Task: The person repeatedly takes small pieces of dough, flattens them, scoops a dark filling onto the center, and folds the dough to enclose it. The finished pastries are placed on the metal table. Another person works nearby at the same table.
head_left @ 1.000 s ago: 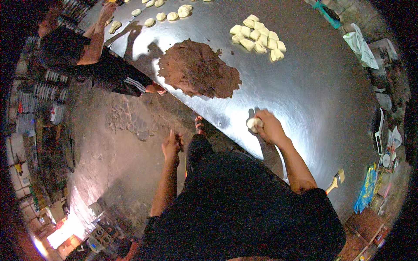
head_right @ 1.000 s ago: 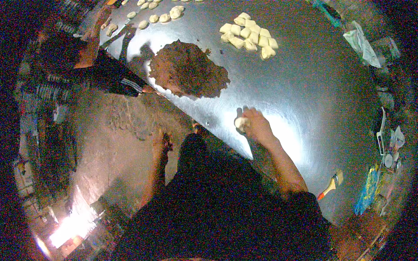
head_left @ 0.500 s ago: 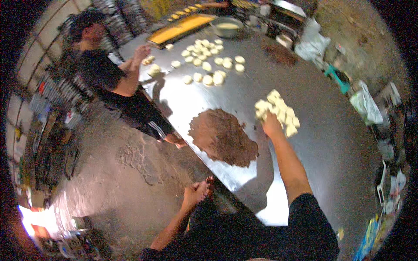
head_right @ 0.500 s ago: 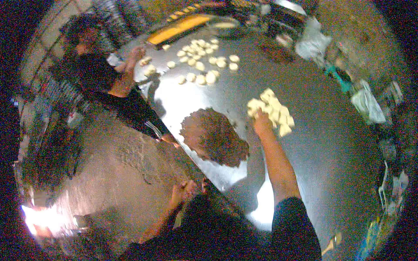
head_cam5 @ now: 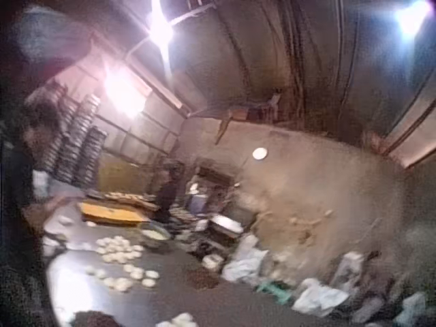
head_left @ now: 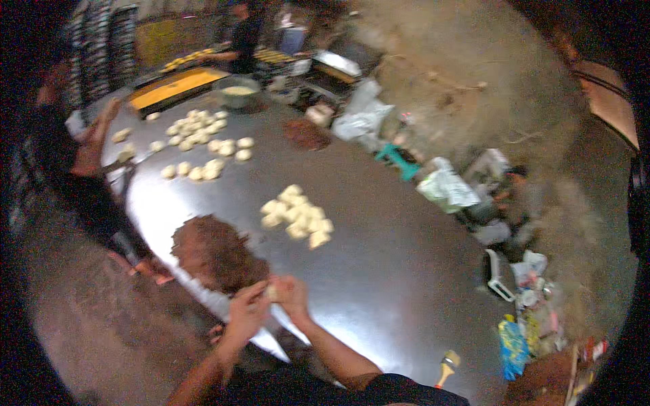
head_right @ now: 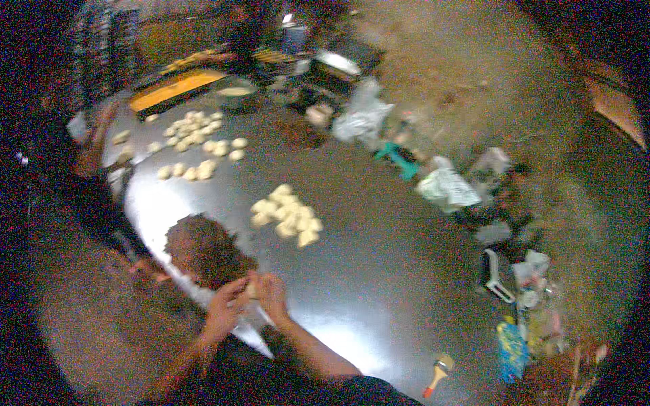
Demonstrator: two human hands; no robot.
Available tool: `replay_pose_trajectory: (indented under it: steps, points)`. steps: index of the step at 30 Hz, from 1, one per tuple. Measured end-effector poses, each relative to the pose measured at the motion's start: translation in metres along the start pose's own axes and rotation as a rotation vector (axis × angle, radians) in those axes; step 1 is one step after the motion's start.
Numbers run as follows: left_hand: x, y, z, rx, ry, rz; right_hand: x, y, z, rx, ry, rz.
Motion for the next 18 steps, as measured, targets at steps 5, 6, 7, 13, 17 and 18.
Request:
replay_pose_trajectory:
  steps: [5, 6, 7, 13, 17, 18]
  points:
    - [0.034, 0.024, 0.016, 0.118, 0.027, -0.033, -0.036, -0.039, 0.030, -0.088, 0.070, -0.179]
    - [0.039, 0.023, 0.020, 0.103, -0.053, 0.101, -0.045, -0.048, 0.026, -0.091, 0.093, -0.205]
    - [0.038, 0.031, 0.023, 0.169, 0.003, 0.050, -0.056, -0.058, 0.026, -0.086, 0.121, -0.260]
    - [0.058, 0.116, 0.043, 0.598, 0.219, -0.137, -0.105, -0.116, 0.014, -0.265, 0.312, -0.491]
    - [0.073, 0.163, 0.041, 0.430, 0.496, -0.033, -0.094, -0.166, 0.035, -0.659, 0.437, 0.206]
    - [0.070, 0.158, 0.034, 0.210, 0.565, -0.144, -0.085, -0.173, 0.046, -0.682, 0.480, 0.548]
Point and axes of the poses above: each hand's wrist, its own z-axis away from the middle knuckle, its own x-axis out of the palm, y = z × x, the point moved 5 cm from there along -z, towards the middle knuckle, and after that the axes turned 13 degrees about -z, right-handed, at the moved point
